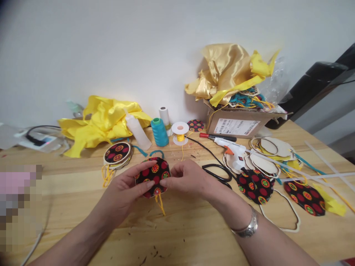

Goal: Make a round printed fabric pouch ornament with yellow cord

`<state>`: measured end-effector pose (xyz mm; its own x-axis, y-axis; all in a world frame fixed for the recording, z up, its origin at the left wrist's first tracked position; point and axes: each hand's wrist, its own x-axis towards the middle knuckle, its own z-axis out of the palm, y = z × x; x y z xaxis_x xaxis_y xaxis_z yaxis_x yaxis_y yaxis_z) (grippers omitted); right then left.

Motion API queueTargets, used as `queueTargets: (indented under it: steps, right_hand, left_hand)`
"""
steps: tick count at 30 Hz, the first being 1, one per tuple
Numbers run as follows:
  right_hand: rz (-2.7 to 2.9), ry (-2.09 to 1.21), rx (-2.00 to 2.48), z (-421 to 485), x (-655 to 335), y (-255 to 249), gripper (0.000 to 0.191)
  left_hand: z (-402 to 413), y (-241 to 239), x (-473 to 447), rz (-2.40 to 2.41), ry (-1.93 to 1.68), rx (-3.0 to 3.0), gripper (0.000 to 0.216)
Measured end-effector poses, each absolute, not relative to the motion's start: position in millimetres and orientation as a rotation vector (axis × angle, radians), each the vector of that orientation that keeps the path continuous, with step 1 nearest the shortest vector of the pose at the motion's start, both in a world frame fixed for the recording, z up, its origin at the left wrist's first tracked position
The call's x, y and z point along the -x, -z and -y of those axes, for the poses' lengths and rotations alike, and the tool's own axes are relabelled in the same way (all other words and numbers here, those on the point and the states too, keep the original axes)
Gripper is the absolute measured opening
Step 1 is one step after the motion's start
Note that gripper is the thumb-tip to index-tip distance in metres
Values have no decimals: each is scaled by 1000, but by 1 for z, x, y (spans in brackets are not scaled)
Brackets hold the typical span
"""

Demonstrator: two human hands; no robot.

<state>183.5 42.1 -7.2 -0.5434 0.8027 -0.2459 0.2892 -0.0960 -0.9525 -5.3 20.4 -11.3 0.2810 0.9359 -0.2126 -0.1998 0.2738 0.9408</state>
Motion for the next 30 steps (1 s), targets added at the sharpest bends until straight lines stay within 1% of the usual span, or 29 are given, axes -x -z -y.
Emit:
queueTargets:
  steps: [8,13,17,24,30]
  right_hand:
    - [1710,-1712,1124,-42,-184,12,24]
    - [1612,-1655,1132,-44,-184,10,19]
    - [1594,-1590,1233,-44,-183,8,22]
    - [1593,-1588,1245,-42,-181,8,23]
    - [1613,-1575,1238,-43,-180,9,22]
  left_hand:
    - [-20,7,5,-910,-970,-1010,41]
    - [-19,4,1,-883,-1032,-960,55]
    - [-20,4,0,-916,-1018,-963,63]
    - [-20,5,-1,-1016,-997,-1014,66]
    - [-19,5,-2,-1007,-993,-992,67]
